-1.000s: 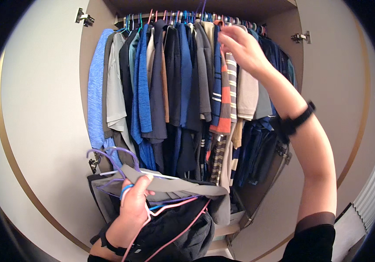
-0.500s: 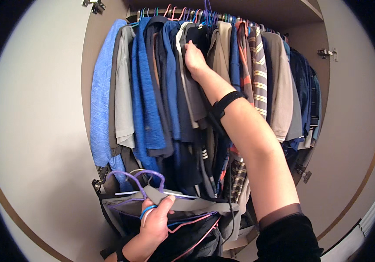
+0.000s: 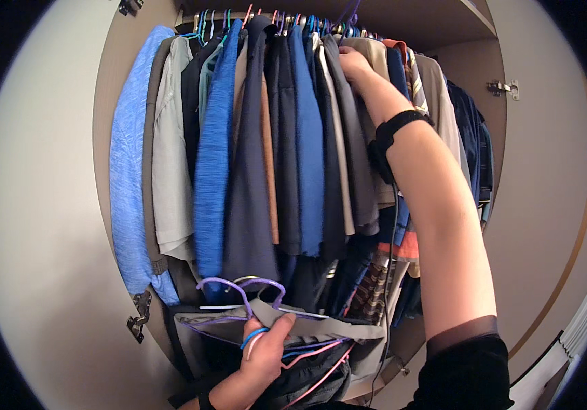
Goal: The person removes several shirts from a closet, placing them on a pile on the bed. They then gather a large number of empty hangers from the closet and the bed, carrying them out of the room.
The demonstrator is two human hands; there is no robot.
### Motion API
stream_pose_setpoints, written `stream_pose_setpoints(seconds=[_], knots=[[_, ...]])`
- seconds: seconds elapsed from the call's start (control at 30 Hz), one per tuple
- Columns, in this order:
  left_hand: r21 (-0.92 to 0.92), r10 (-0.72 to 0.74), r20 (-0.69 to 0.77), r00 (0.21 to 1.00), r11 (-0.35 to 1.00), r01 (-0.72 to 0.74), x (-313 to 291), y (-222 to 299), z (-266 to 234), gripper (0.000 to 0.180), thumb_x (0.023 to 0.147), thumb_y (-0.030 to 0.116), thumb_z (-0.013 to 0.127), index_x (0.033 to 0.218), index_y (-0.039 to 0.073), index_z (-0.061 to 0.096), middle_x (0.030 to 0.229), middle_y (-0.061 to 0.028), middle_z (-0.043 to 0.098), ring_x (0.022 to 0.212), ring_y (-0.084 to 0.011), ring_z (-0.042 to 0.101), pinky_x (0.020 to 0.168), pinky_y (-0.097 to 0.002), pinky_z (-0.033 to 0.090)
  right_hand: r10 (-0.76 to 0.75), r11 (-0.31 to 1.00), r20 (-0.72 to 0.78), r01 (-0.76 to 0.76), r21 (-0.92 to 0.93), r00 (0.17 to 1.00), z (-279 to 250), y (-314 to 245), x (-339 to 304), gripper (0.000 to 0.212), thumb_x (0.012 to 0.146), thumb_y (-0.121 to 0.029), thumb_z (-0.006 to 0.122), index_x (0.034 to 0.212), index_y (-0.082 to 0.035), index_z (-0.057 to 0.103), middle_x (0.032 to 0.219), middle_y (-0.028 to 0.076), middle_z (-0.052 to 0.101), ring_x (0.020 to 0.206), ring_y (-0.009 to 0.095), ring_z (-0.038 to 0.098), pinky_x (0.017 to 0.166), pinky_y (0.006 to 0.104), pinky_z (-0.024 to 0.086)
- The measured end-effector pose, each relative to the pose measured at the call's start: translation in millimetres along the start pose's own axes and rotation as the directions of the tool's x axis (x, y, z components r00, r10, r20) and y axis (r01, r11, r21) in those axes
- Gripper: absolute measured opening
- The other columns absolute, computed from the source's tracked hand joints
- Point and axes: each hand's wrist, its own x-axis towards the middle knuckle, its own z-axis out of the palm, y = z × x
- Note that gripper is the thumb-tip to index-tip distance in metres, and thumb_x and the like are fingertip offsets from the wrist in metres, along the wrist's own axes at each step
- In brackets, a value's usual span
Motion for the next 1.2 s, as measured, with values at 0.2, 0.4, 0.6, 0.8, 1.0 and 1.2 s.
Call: stream_pose_setpoints(seconds=[0.2, 0.4, 0.6, 0.8, 1.0, 1.2], knots=[[-0.010, -0.034, 0.003, 0.999, 0.999, 0.034, 3, -6, -16, 0.020, 0.080, 0.016, 0.071, 0.092, 0.004, 0.061, 0.082, -0.0047, 0.063, 0.074, -0.0140, 0.056, 0.067, -0.0291, 0.044, -0.190, 0.919, 0.119, 0.219, -0.326, 0.974, 7, -13, 41, 0.051, 0.090, -0.042, 0.048, 0.112, 0.002, 0.059, 0.110, 0.022, 0.063, 0.101, 0.034, 0.061, 0.086, 0.0400, 0.047], [0.006, -0.080, -0.009, 0.997, 0.997, 0.080, 0, -9, -17, 0.020, 0.080, 0.015, 0.071, 0.091, 0.003, 0.060, 0.083, -0.0059, 0.063, 0.075, -0.0142, 0.057, 0.067, -0.0288, 0.045, -0.290, 0.957, -0.350, 0.257, -0.138, 0.891, -8, 1, 57, 0.049, 0.094, -0.044, 0.047, 0.098, 0.003, 0.059, 0.088, 0.018, 0.065, 0.084, 0.025, 0.062, 0.075, 0.0368, 0.047], [-0.006, -0.067, -0.080, 0.995, 0.998, 0.067, -2, -15, -17, 0.016, 0.081, 0.010, 0.067, 0.093, 0.004, 0.058, 0.084, -0.0069, 0.063, 0.073, -0.0174, 0.058, 0.065, -0.0308, 0.045, -0.397, 0.849, -0.255, 0.458, 0.263, 0.882, -33, 9, -7, 0.036, 0.100, -0.036, 0.042, 0.092, -0.005, 0.057, 0.081, 0.004, 0.059, 0.076, 0.014, 0.055, 0.069, 0.0306, 0.046], [0.108, 0.030, -0.091, 0.995, 0.994, -0.020, -4, -24, -24, 0.021, 0.082, 0.013, 0.068, 0.096, 0.003, 0.057, 0.086, -0.0069, 0.063, 0.076, -0.0173, 0.059, 0.067, -0.0298, 0.045, 0.170, 0.671, -0.061, -0.071, 0.738, 0.984, -74, -29, -208, 0.042, 0.099, -0.048, 0.035, 0.078, -0.013, 0.045, 0.095, 0.016, 0.065, 0.081, 0.021, 0.064, 0.061, 0.0298, 0.048], [0.125, 0.079, -0.090, 0.993, 0.990, -0.068, -15, -39, -12, 0.031, 0.082, 0.016, 0.068, 0.104, 0.002, 0.052, 0.091, -0.0066, 0.061, 0.078, -0.0149, 0.056, 0.067, -0.0280, 0.045, 0.274, 0.454, 0.135, -0.251, 0.855, 0.952, -151, -21, -381, 0.043, 0.099, -0.051, 0.028, 0.076, -0.016, 0.039, 0.096, 0.021, 0.064, 0.077, 0.026, 0.065, 0.056, 0.0323, 0.052], [0.086, 0.196, -0.082, 0.977, 0.978, -0.189, -52, -50, 5, 0.032, 0.081, 0.017, 0.069, 0.105, 0.005, 0.052, 0.093, -0.0054, 0.060, 0.079, -0.0149, 0.056, 0.064, -0.0282, 0.044, 0.527, 0.416, 0.240, -0.493, 0.764, 0.816, -236, 4, -600, 0.047, 0.099, -0.053, 0.028, 0.076, -0.013, 0.040, 0.076, 0.023, 0.064, 0.055, 0.031, 0.064, 0.041, 0.0328, 0.047]])
